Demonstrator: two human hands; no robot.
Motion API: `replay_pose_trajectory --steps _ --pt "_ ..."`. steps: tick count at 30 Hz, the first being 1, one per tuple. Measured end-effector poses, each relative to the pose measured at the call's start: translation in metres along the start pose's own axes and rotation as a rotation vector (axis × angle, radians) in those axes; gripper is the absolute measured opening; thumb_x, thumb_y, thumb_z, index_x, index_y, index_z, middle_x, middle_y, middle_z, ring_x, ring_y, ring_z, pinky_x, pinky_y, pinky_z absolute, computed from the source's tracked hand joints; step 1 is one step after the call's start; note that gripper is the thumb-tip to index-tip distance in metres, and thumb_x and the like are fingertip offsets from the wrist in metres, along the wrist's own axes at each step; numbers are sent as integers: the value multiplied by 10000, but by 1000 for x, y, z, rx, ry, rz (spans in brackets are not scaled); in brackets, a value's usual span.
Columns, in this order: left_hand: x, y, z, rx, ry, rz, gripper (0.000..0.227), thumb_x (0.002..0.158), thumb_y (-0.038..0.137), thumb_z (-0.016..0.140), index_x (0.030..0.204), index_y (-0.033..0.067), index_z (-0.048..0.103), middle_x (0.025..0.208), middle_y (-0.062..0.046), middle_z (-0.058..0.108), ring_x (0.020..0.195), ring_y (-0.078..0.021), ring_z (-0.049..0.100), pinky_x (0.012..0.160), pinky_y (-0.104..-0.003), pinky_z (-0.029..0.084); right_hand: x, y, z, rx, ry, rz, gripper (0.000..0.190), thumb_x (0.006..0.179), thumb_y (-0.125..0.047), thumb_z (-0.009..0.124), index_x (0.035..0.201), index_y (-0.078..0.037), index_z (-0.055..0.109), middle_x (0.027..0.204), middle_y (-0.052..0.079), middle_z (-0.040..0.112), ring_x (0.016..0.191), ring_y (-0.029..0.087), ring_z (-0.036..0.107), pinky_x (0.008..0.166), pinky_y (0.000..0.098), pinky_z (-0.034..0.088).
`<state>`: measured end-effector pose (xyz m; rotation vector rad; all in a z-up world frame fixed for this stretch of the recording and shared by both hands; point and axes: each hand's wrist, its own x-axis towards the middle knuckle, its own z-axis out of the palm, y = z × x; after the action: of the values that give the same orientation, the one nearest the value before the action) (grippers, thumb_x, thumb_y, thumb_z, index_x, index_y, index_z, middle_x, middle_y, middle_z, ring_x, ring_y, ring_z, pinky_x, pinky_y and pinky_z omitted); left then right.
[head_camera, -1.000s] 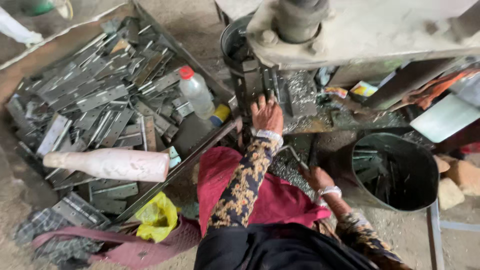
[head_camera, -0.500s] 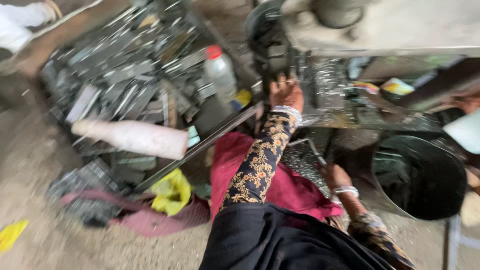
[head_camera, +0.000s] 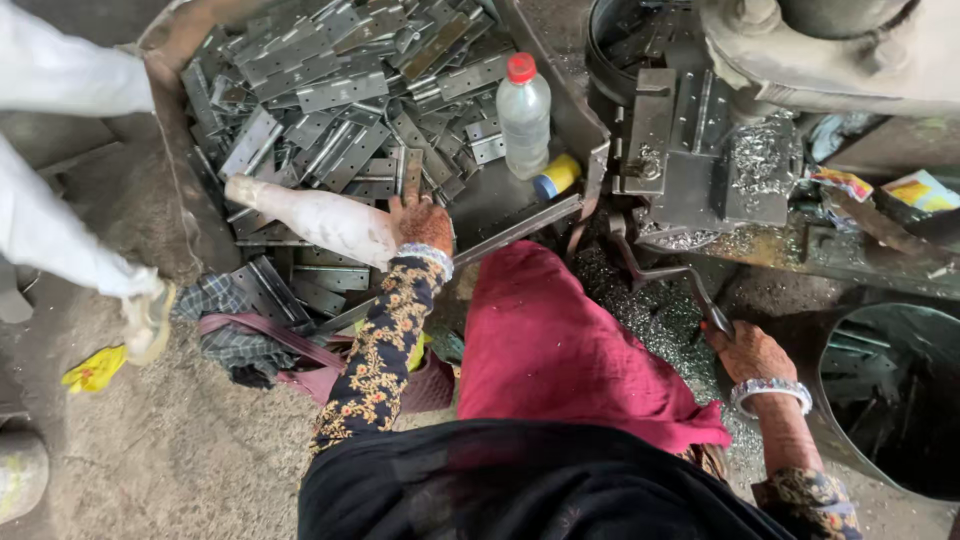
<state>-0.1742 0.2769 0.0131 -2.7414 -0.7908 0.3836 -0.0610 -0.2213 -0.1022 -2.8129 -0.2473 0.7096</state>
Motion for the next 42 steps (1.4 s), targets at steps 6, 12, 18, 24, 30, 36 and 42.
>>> replay_pose_trajectory --steps 6,12,18,24,30,36,42 --pt "-2 -20 -41 -678 202 -146 276 914 203 696 1180 241 758 1115 -126 758 1043 -316 722 941 -454 536 -10 -7 -6 -5 5 5 663 963 -688 505 1146 -84 707 1101 236 752 1069 435 707 890 541 552" --pt "-6 75 -96 -920 206 243 256 869 235 744 1120 186 757 1001 -197 740 955 -405 690 807 -504 530 -17 -10 -4 -19 66 0 664 966 -696 496 1082 -83 725 1061 229 754 1046 433 713 882 543 561" --pt "-23 227 -121 -1035 711 587 269 945 91 639 1208 145 664 922 -126 746 830 -321 703 878 -486 546 -16 -13 -5 26 108 21 643 909 -698 538 1060 -102 725 1032 205 746 1018 414 716 880 521 559" --pt "-56 243 -50 -748 737 672 182 978 91 604 1152 144 602 1326 -22 714 1227 -200 638 1223 -503 369 -15 -9 -6 49 56 1 627 941 -676 536 1076 -93 727 1021 209 760 1021 397 724 902 505 556" --pt "-73 271 -62 -597 444 494 523 934 379 552 1361 79 587 1573 -96 446 1460 -287 374 1229 -554 96 -31 -26 -25 47 41 -6 590 936 -640 546 1144 -105 683 1034 210 756 1017 397 724 876 507 561" --pt "-44 296 -96 -394 299 406 574 1028 433 480 1458 54 507 1657 -69 321 1535 -293 286 1245 -578 -32 -19 -28 -48 -103 47 -77 578 967 -623 543 1087 -68 655 967 217 765 921 386 747 819 500 587" --pt "-40 283 -92 -362 290 396 516 989 260 475 1475 91 518 1626 -27 380 1511 -279 316 1240 -610 -51 4 12 51 103 144 -69 484 994 -548 529 1070 -90 665 857 204 758 751 384 754 681 510 599"
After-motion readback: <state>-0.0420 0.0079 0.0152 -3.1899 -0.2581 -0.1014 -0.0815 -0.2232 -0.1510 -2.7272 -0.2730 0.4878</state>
